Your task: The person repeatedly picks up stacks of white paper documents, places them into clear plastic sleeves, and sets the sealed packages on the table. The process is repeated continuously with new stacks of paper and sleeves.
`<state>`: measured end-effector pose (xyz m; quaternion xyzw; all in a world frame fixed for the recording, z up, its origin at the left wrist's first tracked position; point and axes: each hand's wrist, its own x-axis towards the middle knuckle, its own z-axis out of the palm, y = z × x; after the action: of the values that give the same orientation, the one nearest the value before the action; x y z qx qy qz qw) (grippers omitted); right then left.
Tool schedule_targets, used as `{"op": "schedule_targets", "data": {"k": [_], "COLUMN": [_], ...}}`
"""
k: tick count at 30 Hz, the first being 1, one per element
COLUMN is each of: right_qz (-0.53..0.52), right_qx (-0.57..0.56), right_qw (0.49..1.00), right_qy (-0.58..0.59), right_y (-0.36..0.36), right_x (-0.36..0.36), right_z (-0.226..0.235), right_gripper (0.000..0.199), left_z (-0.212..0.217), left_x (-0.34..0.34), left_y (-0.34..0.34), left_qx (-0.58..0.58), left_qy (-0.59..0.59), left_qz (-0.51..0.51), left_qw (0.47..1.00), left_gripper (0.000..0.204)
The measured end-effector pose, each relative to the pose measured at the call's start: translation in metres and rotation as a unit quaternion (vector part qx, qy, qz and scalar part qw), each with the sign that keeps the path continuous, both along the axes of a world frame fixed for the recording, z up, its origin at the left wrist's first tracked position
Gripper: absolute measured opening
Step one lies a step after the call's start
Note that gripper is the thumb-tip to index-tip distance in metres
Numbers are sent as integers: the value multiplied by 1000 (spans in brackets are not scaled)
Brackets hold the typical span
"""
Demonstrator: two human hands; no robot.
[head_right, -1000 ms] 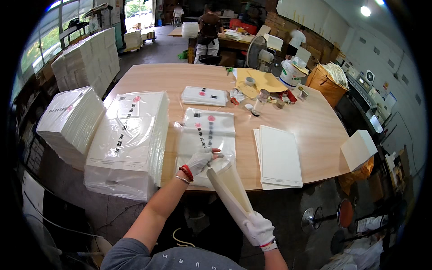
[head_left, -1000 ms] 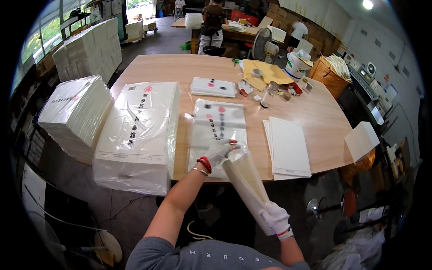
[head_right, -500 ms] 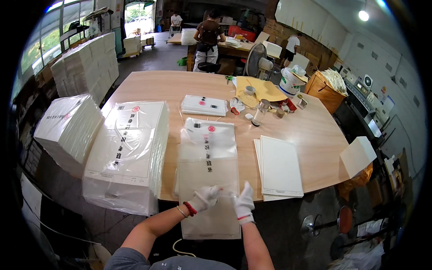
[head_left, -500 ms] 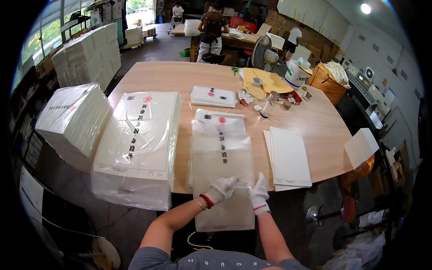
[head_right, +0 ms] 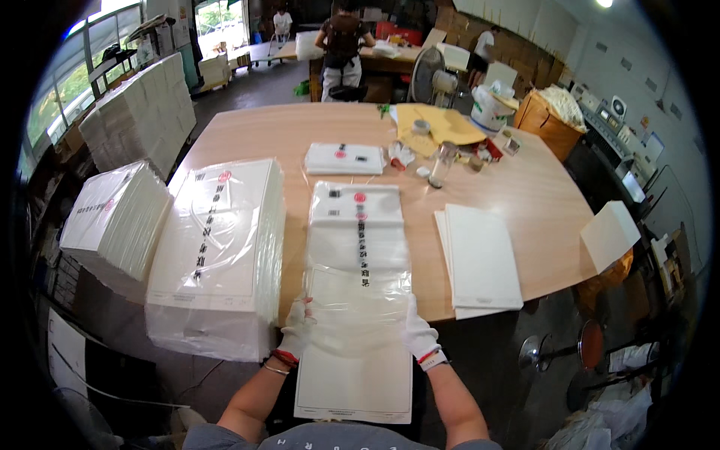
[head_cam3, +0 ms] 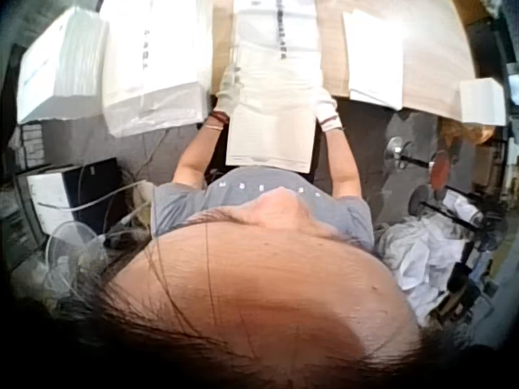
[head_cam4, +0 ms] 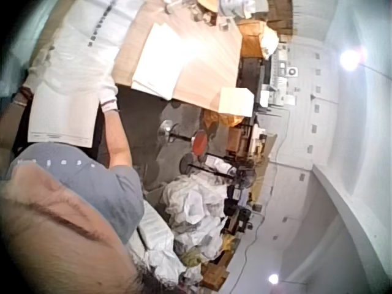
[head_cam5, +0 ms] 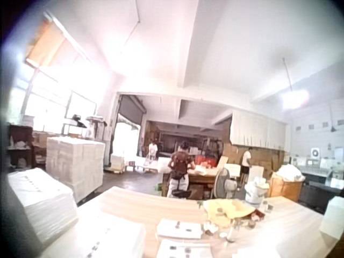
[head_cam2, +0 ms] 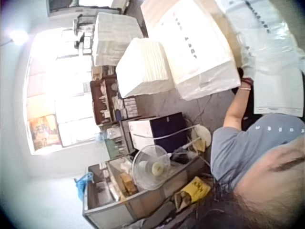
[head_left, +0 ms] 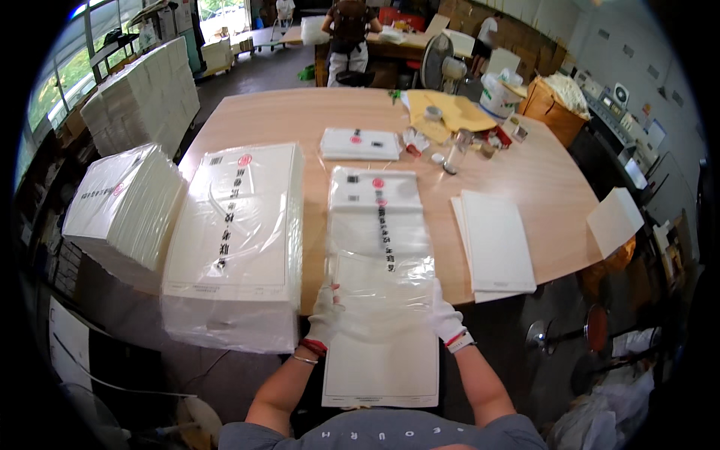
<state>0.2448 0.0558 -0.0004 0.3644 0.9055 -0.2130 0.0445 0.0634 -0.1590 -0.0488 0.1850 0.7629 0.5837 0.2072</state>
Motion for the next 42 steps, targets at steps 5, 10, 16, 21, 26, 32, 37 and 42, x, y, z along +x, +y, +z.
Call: {"op": "schedule_targets", "data": {"k": [5,10,16,21,26,32,37,42], "right_qz": [39,34,110,118,43,-218,-109,15], "right_qx": [-51,-117,-263,-82,-403,-634,-693,-683], "right_qw": [997,992,949,986,891,658,611,587], "right_qy": [33,38,133,79,203,343,366,435], "right_y": [-34,-74,-137,-141,-127,-103,-159,-159], "right_x": [47,103,184,179,212,197,116,-7], "right_z": [-7,9,-10,36,63,19,18,95], "right_gripper": [73,75,66,35,39,29,48,41], "left_z": [-57,22,61,93,126,148,198,221], "left_x": [42,94,158,164,152,149,133,107], "left_y": [-44,-79,-166,-159,-157,-108,-111,-152], "left_qx": [30,-84,-29,-81,43,151,123,287], "left_qy": [59,89,116,109,142,215,412,336], "left_qz": [44,-37,-242,-179,-155,-222,-234,110], "left_qw": [997,992,963,974,977,939,872,890], "left_gripper": [35,20,15,15,16,16,10,22]}}
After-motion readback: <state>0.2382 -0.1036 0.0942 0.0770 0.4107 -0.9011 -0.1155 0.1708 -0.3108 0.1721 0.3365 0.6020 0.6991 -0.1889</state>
